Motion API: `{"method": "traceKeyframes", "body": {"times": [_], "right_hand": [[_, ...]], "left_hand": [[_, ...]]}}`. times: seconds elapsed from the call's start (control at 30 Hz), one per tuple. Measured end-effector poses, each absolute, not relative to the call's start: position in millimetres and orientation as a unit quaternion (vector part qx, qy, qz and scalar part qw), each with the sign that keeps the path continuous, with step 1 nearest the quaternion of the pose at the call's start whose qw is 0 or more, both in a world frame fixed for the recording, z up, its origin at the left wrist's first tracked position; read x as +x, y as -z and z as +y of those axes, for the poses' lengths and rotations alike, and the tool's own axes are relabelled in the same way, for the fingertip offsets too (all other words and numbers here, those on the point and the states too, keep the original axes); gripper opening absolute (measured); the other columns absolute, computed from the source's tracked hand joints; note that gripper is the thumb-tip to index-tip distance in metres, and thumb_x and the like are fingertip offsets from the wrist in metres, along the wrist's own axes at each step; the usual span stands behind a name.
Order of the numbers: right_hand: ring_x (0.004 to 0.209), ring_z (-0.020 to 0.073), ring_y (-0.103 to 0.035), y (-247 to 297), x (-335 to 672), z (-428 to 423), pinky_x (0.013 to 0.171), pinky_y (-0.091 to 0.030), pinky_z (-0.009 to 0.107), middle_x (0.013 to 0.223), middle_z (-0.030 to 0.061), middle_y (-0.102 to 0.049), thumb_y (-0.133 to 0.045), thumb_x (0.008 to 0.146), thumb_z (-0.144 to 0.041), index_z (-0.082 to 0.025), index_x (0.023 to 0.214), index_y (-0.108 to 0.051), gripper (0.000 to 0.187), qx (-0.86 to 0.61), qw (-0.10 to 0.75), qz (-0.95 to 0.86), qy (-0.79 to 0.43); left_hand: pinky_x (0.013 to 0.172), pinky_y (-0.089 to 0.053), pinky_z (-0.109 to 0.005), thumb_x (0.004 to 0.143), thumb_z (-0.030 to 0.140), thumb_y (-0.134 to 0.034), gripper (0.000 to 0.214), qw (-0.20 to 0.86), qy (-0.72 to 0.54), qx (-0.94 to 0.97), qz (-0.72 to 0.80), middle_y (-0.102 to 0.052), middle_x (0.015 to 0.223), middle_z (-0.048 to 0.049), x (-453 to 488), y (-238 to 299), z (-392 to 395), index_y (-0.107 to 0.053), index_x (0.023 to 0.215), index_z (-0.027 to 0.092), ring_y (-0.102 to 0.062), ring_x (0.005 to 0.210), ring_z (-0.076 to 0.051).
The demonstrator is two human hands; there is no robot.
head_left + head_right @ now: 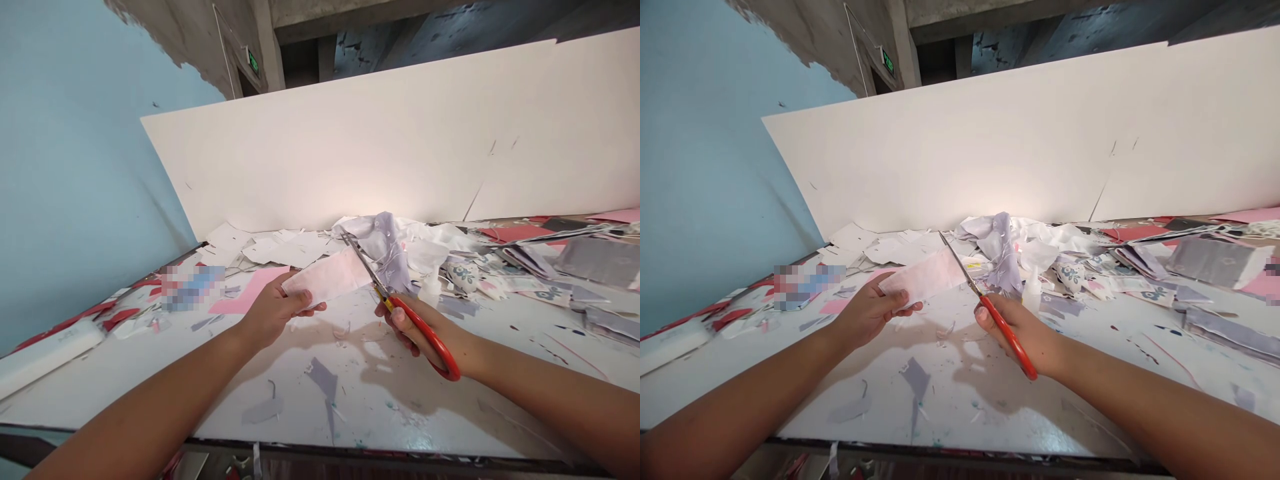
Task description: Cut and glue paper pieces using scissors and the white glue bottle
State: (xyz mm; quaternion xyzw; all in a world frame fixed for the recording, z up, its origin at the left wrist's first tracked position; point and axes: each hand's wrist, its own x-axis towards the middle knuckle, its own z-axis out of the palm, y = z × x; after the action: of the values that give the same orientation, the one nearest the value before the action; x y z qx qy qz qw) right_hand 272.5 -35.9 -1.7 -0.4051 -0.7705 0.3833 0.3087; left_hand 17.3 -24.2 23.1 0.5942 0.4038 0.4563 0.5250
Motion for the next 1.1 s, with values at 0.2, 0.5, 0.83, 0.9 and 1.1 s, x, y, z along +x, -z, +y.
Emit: {"method": "traceKeyframes", "body": {"times": [0.2,0.5,0.83,0.9,1.1], "right_hand": [[0.042,0.0064,-0.038,-0.2,270.3,-36.0,0.042,-0.036,0.021,0.052,-0.0065,-0.036,-0.032,0.077,-0.063,-0.019,0.07,-0.039,0.045,-0.434,0.315,-0.744,-0.398],[0.034,0.0079,-0.038,2.5,267.3,-34.5,0.034,-0.033,0.02,0.041,-0.0077,-0.035,-0.037,0.077,-0.06,-0.021,0.063,-0.033,0.041,-0.483,0.3,-0.704,-0.425],[0.053,0.0112,-0.05,5.3,266.8,-32.3,0.049,-0.046,0.026,0.061,-0.0024,-0.045,-0.038,0.076,-0.062,-0.019,0.079,-0.045,0.043,-0.457,0.364,-0.648,-0.489],[0.073,0.017,-0.055,4.2,269.0,-32.7,0.064,-0.05,0.033,0.076,0.0023,-0.049,-0.038,0.074,-0.065,-0.019,0.09,-0.046,0.049,-0.437,0.375,-0.657,-0.486],[0.067,0.0161,-0.049,2.4,275.8,-36.0,0.057,-0.048,0.032,0.083,0.0047,-0.047,-0.032,0.07,-0.071,-0.02,0.099,-0.048,0.061,-0.418,0.325,-0.741,-0.411]], "left_hand": [[0.074,-0.045,-0.035,0.068,0.033,-0.064,0.034,0.523,-0.458,0.594,0.406,-0.063,0.088,-0.0053,18.6,-23.7,-23.5,-0.056,0.098,0.019,-0.063,0.08,-0.021],[0.076,-0.045,-0.038,0.065,0.035,-0.065,0.038,0.528,-0.462,0.584,0.41,-0.064,0.091,-0.0077,19.5,-24.9,-24.7,-0.057,0.099,0.019,-0.063,0.082,-0.023],[0.075,-0.045,-0.035,0.066,0.033,-0.066,0.035,0.523,-0.502,0.56,0.4,-0.063,0.094,-0.0055,18.8,-24.9,-23.9,-0.056,0.098,0.021,-0.063,0.084,-0.022],[0.075,-0.045,-0.034,0.066,0.033,-0.066,0.032,0.511,-0.526,0.545,0.407,-0.064,0.091,-0.0038,18.5,-25.4,-22.8,-0.056,0.095,0.022,-0.062,0.086,-0.022],[0.08,-0.043,-0.034,0.064,0.032,-0.067,0.032,0.492,-0.576,0.504,0.415,-0.062,0.065,0.0001,18.4,-26.4,-21.3,-0.057,0.093,0.02,-0.061,0.091,-0.024]]}}
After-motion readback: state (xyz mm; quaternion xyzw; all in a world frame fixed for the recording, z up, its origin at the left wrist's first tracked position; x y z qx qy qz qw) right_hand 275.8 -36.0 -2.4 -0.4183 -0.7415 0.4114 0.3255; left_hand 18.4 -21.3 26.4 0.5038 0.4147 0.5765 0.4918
